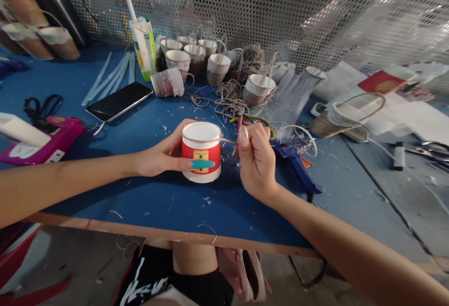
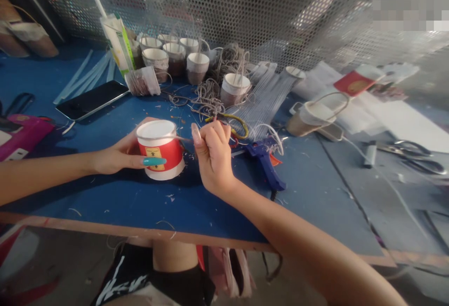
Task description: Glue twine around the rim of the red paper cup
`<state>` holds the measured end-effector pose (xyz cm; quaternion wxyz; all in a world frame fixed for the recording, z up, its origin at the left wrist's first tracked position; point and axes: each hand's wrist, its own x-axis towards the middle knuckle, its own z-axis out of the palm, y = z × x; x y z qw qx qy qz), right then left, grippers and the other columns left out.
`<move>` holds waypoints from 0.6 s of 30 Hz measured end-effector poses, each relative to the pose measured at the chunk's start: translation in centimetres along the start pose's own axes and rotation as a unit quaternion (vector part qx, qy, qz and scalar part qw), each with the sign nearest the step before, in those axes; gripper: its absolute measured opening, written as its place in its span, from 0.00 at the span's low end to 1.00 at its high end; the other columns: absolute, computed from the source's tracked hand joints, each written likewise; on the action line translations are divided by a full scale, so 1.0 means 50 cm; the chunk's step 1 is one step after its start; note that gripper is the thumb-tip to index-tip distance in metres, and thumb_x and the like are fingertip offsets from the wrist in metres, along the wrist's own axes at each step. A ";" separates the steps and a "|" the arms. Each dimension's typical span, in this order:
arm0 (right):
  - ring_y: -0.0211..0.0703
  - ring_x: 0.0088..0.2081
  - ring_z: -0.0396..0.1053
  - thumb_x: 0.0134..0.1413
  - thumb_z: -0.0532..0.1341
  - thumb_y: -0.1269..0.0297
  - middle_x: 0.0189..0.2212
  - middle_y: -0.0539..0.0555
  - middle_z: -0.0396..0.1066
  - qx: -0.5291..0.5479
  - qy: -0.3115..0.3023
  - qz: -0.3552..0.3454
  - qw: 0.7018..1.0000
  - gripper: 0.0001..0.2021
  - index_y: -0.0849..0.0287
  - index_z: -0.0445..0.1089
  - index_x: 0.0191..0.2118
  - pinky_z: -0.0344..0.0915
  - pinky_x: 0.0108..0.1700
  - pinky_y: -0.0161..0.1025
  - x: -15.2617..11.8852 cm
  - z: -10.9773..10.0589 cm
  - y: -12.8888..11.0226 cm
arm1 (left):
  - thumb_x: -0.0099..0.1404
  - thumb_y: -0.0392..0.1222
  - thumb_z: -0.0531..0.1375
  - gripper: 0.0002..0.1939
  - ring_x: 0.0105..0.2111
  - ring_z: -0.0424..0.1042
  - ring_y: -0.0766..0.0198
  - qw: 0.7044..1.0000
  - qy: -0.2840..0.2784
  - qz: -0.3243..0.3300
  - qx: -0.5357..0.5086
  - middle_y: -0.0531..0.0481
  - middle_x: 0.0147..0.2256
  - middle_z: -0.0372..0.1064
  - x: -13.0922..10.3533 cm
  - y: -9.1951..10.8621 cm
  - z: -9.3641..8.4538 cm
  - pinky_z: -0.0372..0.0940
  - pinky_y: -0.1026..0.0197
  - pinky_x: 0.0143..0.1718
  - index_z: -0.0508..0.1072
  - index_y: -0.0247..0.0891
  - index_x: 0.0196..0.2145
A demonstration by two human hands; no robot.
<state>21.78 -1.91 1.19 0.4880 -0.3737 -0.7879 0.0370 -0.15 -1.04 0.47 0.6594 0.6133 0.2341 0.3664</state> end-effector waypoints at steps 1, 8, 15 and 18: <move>0.40 0.30 0.58 0.71 0.47 0.62 0.25 0.48 0.58 -0.004 0.008 0.004 1.000 0.17 0.55 0.52 0.27 0.55 0.41 0.45 0.001 0.000 0.001 | 0.55 0.44 0.69 0.33 0.55 0.68 0.48 1.000 0.002 -0.002 -0.001 0.44 0.53 0.68 0.000 0.001 0.000 0.64 0.45 0.57 0.63 0.44 0.56; 0.41 0.30 0.58 0.72 0.47 0.60 0.23 0.48 0.57 -0.011 0.029 0.005 1.000 0.17 0.54 0.53 0.27 0.56 0.41 0.45 0.003 0.003 0.004 | 0.53 0.42 0.69 0.31 0.51 0.70 0.49 1.000 -0.013 -0.014 0.003 0.46 0.48 0.70 0.002 0.010 0.002 0.68 0.47 0.53 0.65 0.45 0.53; 0.41 0.31 0.57 0.70 0.49 0.65 0.25 0.48 0.57 -0.013 0.011 0.002 1.000 0.16 0.55 0.52 0.27 0.55 0.41 0.45 -0.001 0.000 0.005 | 0.53 0.44 0.69 0.30 0.51 0.70 0.48 1.000 -0.005 -0.022 0.006 0.46 0.47 0.70 -0.001 0.008 0.003 0.69 0.48 0.52 0.63 0.44 0.52; 0.43 0.33 0.59 0.69 0.51 0.63 0.27 0.50 0.59 -0.016 0.020 0.029 0.999 0.14 0.54 0.55 0.28 0.57 0.41 0.46 -0.002 0.004 0.013 | 0.53 0.44 0.69 0.32 0.54 0.68 0.50 0.996 0.064 0.018 0.063 0.46 0.51 0.67 0.007 -0.002 0.000 0.66 0.47 0.56 0.60 0.44 0.52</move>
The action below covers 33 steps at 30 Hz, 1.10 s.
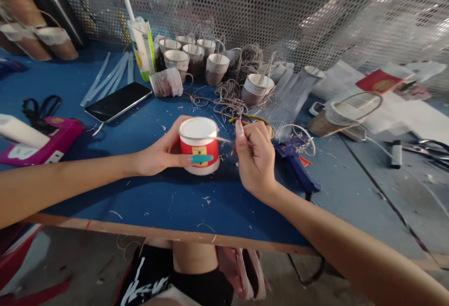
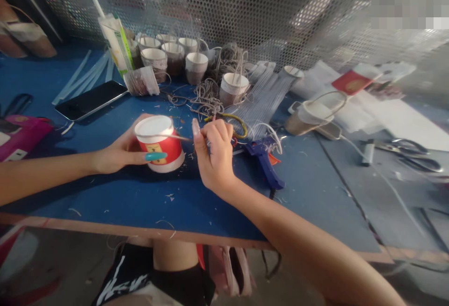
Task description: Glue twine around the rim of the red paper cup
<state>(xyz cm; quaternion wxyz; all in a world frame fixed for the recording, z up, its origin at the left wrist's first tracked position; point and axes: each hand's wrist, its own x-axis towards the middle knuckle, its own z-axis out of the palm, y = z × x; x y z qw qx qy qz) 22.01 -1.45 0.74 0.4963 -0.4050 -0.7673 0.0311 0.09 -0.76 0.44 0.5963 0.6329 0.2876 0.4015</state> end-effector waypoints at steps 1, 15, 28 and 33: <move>0.43 0.34 0.60 0.68 0.52 0.61 0.28 0.50 0.60 0.002 0.015 0.026 1.000 0.12 0.54 0.57 0.30 0.58 0.41 0.46 0.003 0.002 0.006 | 0.51 0.44 0.70 0.33 0.55 0.67 0.50 0.998 0.041 0.027 0.030 0.46 0.52 0.66 0.005 -0.005 -0.001 0.65 0.47 0.58 0.59 0.44 0.51; 0.63 0.39 0.64 0.39 0.69 0.36 0.26 0.51 0.51 -0.360 -0.076 0.183 0.912 0.32 0.51 0.47 0.26 0.57 0.39 0.58 -0.039 -0.249 0.094 | 0.51 0.39 0.68 0.33 0.56 0.65 0.52 0.979 0.168 0.052 0.101 0.44 0.54 0.63 0.045 -0.036 -0.011 0.59 0.42 0.62 0.55 0.44 0.50; 0.65 0.39 0.67 0.46 0.60 0.61 0.27 0.62 0.62 -0.413 -0.162 0.310 0.841 0.08 0.60 0.64 0.31 0.66 0.37 0.54 -0.013 -0.212 0.057 | 0.45 0.41 0.71 0.33 0.53 0.70 0.44 0.963 0.181 -0.005 0.200 0.40 0.49 0.69 0.044 -0.017 -0.016 0.63 0.36 0.58 0.57 0.41 0.44; 0.53 0.27 0.64 0.44 0.59 0.59 0.19 0.55 0.59 -0.261 -0.051 0.392 0.881 0.08 0.52 0.60 0.22 0.62 0.32 0.51 0.054 -0.239 0.022 | 0.47 0.38 0.69 0.31 0.54 0.69 0.44 0.965 0.174 0.003 0.198 0.40 0.49 0.68 0.047 -0.021 -0.017 0.63 0.36 0.58 0.58 0.40 0.46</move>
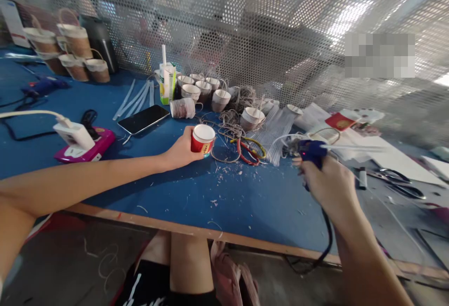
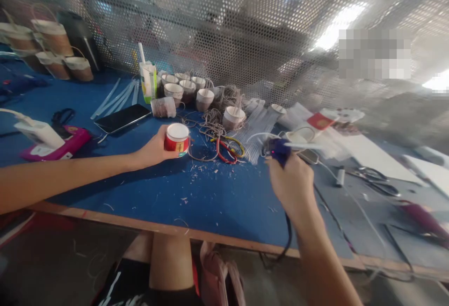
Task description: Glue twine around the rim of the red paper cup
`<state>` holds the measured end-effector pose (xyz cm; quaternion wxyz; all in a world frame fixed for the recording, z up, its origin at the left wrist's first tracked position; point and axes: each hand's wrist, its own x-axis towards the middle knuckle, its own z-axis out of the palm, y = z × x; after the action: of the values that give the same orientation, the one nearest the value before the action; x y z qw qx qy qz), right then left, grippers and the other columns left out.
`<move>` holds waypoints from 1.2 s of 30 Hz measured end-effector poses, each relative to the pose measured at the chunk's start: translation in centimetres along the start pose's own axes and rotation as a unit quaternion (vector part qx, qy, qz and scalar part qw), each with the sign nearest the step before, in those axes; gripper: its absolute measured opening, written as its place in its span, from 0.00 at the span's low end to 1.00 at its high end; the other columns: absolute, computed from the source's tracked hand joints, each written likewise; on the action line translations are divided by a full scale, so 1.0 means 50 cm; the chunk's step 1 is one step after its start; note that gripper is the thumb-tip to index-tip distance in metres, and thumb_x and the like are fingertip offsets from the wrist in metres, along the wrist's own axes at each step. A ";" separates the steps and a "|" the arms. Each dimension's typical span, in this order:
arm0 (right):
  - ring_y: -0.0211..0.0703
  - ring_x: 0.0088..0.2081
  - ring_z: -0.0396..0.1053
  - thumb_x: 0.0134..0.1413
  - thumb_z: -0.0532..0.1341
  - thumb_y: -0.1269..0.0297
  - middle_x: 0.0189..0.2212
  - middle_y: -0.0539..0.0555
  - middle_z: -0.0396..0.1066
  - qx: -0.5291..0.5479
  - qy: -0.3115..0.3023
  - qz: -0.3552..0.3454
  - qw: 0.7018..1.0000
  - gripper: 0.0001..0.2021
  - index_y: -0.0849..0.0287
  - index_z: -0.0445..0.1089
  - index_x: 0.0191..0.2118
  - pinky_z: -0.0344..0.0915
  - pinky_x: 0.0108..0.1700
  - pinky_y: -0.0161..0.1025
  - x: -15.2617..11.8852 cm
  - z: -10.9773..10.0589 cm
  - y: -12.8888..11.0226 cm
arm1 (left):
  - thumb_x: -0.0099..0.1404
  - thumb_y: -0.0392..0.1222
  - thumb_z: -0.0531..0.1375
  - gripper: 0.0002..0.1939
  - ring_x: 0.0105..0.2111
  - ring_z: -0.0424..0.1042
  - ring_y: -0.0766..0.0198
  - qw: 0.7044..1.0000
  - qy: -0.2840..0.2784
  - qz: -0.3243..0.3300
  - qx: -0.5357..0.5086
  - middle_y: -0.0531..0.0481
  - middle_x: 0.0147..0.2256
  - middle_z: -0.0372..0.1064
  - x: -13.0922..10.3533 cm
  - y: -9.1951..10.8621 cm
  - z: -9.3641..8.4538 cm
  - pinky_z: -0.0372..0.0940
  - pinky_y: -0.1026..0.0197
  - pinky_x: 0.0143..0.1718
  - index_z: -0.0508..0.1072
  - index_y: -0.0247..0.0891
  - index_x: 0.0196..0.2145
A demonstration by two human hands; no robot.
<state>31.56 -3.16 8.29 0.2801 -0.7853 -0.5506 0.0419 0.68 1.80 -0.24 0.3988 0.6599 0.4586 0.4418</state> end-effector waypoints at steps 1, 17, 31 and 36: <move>0.51 0.24 0.62 0.44 0.59 0.58 0.18 0.55 0.60 0.070 -0.038 0.027 0.996 0.09 0.52 0.61 0.20 0.61 0.29 0.49 0.007 -0.009 -0.012 | 0.46 0.37 0.68 0.31 0.53 0.69 0.44 1.000 0.001 0.000 -0.006 0.40 0.49 0.68 0.001 -0.001 0.001 0.63 0.36 0.58 0.58 0.40 0.45; 0.37 0.18 0.58 0.33 0.74 0.52 0.13 0.49 0.65 0.257 -0.135 -0.147 0.946 0.17 0.58 0.69 0.20 0.57 0.19 0.37 0.051 0.138 -0.110 | 0.44 0.41 0.72 0.36 0.57 0.67 0.40 1.000 0.011 -0.015 -0.007 0.38 0.51 0.66 0.001 -0.001 0.003 0.59 0.33 0.61 0.55 0.41 0.45; 0.34 0.20 0.59 0.35 0.76 0.54 0.19 0.48 0.67 0.233 -0.093 -0.161 0.955 0.18 0.58 0.69 0.23 0.58 0.22 0.36 0.111 0.000 -0.165 | 0.45 0.36 0.69 0.35 0.54 0.70 0.48 0.999 0.045 -0.012 -0.025 0.41 0.51 0.67 -0.001 -0.003 0.009 0.65 0.41 0.58 0.55 0.40 0.46; 0.30 0.17 0.56 0.38 0.76 0.54 0.17 0.49 0.65 0.258 -0.090 -0.177 0.946 0.19 0.59 0.67 0.22 0.54 0.18 0.34 0.112 -0.003 -0.188 | 0.44 0.37 0.70 0.35 0.53 0.71 0.47 0.998 0.045 -0.009 -0.041 0.42 0.50 0.67 0.001 -0.006 0.008 0.65 0.40 0.58 0.55 0.41 0.45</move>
<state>25.88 4.00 14.34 0.4253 -0.5692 -0.6740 0.2023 1.00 1.87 -0.62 0.4084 0.6184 0.4635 0.4857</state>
